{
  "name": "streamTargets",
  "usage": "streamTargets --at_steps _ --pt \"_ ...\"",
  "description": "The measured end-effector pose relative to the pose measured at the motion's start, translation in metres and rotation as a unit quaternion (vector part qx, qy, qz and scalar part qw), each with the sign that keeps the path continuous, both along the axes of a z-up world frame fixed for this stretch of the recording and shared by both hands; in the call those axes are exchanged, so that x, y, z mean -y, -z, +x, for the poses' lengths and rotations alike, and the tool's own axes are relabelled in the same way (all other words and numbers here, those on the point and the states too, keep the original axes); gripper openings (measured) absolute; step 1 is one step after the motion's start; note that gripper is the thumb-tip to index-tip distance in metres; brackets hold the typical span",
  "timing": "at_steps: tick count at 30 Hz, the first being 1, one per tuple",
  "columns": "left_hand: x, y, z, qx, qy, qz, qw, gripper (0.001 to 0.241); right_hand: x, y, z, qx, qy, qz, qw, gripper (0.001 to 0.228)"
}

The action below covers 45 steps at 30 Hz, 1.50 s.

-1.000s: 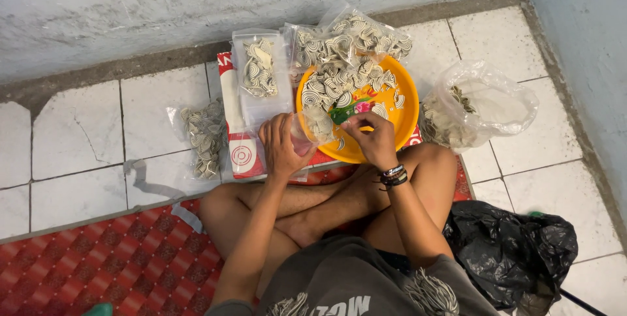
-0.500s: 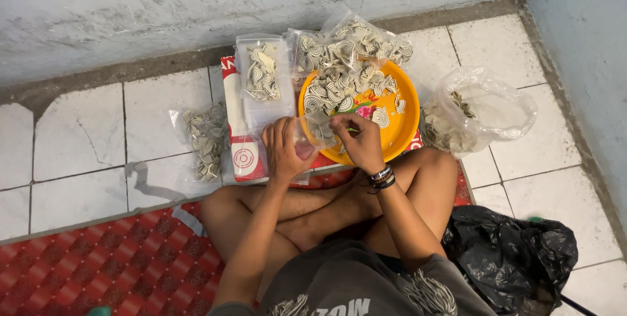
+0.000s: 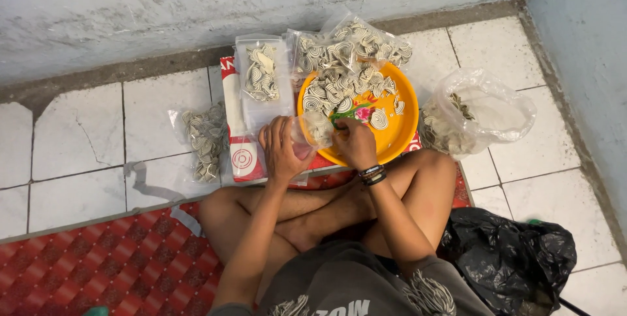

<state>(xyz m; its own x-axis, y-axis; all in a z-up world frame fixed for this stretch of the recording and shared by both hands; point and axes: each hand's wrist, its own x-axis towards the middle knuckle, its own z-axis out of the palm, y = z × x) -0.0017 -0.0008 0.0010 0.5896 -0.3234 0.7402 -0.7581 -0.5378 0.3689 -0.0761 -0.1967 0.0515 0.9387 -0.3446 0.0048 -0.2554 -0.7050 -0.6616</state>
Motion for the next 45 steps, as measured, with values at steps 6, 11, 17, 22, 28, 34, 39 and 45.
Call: streamTargets --at_steps 6,11,17,22,28,34,39,45 --pt "0.000 0.001 0.001 -0.002 -0.004 0.006 1.000 0.092 -0.011 0.024 0.019 -0.012 0.023 0.062 0.998 0.050" --pt "-0.001 0.003 0.001 -0.017 0.003 0.014 1.000 0.097 -0.001 0.030 0.017 0.026 0.045 0.111 0.992 0.028" --pt "0.001 0.001 0.001 -0.013 -0.010 0.014 1.000 0.093 0.005 0.025 0.013 0.007 -0.059 0.036 0.998 0.041" --pt "0.002 0.003 0.001 -0.012 -0.017 0.013 1.000 0.090 0.002 0.023 0.017 0.014 -0.079 0.028 0.996 0.050" --pt "0.001 0.006 0.003 -0.013 -0.022 0.016 1.000 0.091 0.017 0.019 0.008 0.030 -0.058 0.079 0.995 0.021" --pt "0.002 0.006 0.004 -0.018 -0.025 0.013 0.999 0.093 0.032 0.012 0.015 0.057 -0.027 0.080 0.995 0.013" --pt "0.001 0.006 0.003 -0.020 -0.024 0.004 0.999 0.096 0.020 0.008 0.023 0.039 -0.041 -0.002 0.998 0.013" --pt "0.001 0.009 0.005 -0.015 -0.027 0.011 0.999 0.093 0.004 -0.004 0.021 0.047 -0.085 -0.011 0.995 0.015"
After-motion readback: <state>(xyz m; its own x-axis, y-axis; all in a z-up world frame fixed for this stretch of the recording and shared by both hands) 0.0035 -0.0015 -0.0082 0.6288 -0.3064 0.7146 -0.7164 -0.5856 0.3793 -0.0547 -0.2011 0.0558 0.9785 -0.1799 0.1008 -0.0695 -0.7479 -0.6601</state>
